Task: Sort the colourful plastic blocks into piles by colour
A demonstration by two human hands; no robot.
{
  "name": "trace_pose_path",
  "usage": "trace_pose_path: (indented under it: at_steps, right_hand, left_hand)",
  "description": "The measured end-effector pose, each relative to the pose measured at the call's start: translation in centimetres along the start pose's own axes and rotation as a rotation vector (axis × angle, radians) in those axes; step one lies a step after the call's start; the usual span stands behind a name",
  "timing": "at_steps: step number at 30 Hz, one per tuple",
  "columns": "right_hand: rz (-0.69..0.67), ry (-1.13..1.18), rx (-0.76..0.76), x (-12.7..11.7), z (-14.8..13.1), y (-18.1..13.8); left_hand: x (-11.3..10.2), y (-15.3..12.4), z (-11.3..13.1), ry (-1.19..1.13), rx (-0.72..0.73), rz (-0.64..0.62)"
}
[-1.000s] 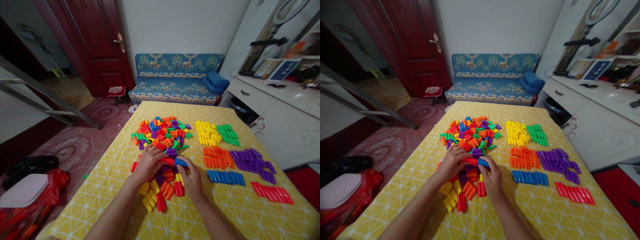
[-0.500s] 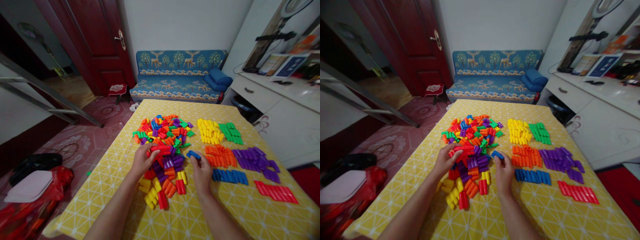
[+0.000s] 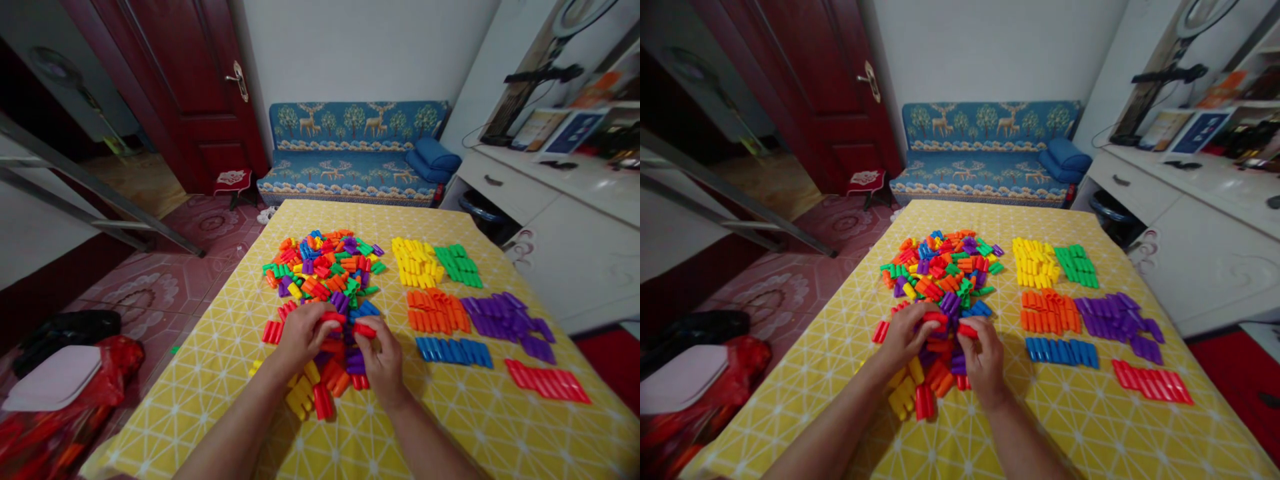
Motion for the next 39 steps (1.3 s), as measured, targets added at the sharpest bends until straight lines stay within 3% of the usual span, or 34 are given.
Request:
trace_pose_path:
  at_steps: [3, 6, 13, 16, 19, 22, 24, 32, 39]
  right_hand:
    - [0.131, 0.079, 0.143, -0.8, 1.1, 0.4]
    - [0.158, 0.118, 0.245, -0.8, 1.8, 0.5]
    - [0.136, 0.182, 0.32, -0.2, 1.8, 0.5]
    - [0.174, 0.11, 0.285, -0.5, 1.9, 0.7]
    - [0.176, -0.011, 0.215, -0.8, 2.1, 0.9]
    - [0.079, -0.132, 0.076, -0.7, 1.9, 1.0]
    - [-0.003, -0.192, 0.008, -0.6, 1.4, 0.8]
    - [-0.182, -0.509, 0.025, -2.9, 0.6, -0.2]
    - [-0.386, -0.507, 0.111, -4.4, -0.1, -1.9]
  left_hand:
    - [-1.2, -0.2, -1.3, -0.065, -0.155, 0.219]
    - [-1.4, -0.3, -2.6, -0.21, -0.249, 0.325]
    - [-0.1, -0.3, -3.4, -0.481, -0.281, 0.278]
    - [-0.1, -0.3, -3.3, -0.429, -0.259, 0.275]
    - [-0.4, -0.1, -2.9, -0.21, -0.092, 0.222]
    - [-0.2, -0.1, -2.3, 0.089, 0.132, 0.097]
    - [0.0, -0.2, -2.0, 0.214, 0.203, 0.025]
    - [0.0, -0.5, -1.7, 0.262, 0.179, -0.057]
    - [0.5, -0.4, -3.0, 0.234, 0.16, -0.071]
Point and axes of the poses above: each hand's wrist, its own y-axis towards the middle knuckle, its own x-axis out of the palm, z = x × y, the point moved 2 cm from there along y, towards the middle knuckle, and after that the axes turned 5 degrees about -z, right-handed, at the moved point
